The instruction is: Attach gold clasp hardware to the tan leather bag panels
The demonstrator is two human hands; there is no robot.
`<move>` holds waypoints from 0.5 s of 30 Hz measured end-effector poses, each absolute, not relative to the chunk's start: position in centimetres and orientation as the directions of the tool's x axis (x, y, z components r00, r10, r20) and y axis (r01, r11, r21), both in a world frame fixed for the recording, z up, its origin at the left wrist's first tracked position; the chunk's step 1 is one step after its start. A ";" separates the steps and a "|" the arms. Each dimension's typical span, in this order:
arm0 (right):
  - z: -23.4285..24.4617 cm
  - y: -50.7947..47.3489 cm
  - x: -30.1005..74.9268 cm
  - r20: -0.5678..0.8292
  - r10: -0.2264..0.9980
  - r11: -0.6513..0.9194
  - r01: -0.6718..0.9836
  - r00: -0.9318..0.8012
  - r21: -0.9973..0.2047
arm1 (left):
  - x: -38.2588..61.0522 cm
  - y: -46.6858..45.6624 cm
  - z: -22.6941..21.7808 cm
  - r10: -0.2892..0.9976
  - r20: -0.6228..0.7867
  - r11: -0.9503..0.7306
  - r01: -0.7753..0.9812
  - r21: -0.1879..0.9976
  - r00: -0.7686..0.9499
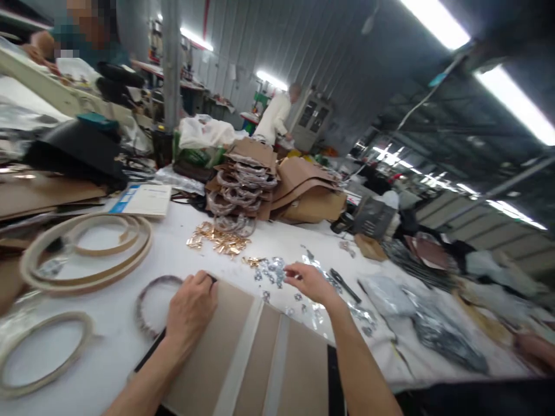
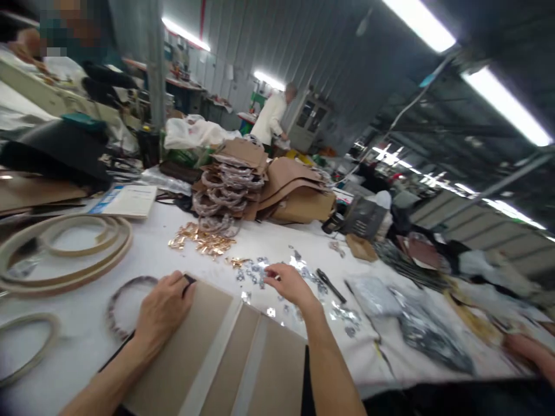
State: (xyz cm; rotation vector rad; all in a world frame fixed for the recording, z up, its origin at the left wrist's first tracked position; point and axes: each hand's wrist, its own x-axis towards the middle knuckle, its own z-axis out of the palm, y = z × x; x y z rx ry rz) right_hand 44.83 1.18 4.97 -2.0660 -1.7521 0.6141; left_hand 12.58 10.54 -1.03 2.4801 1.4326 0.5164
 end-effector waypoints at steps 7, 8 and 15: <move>4.5 5.3 46.5 -0.128 0.989 -0.131 0.807 0.069 -0.576 | 12.8 10.8 -1.2 0.855 0.191 -0.513 0.838 0.185 0.482; 4.1 5.6 46.4 -0.161 0.986 -0.134 0.815 0.051 -0.564 | 12.8 10.7 -1.1 0.855 0.183 -0.514 0.841 0.169 0.486; 1.5 8.7 46.2 -0.208 0.971 -0.199 0.884 0.119 -0.423 | 12.9 10.7 -0.8 0.865 0.142 -0.501 0.845 0.188 0.481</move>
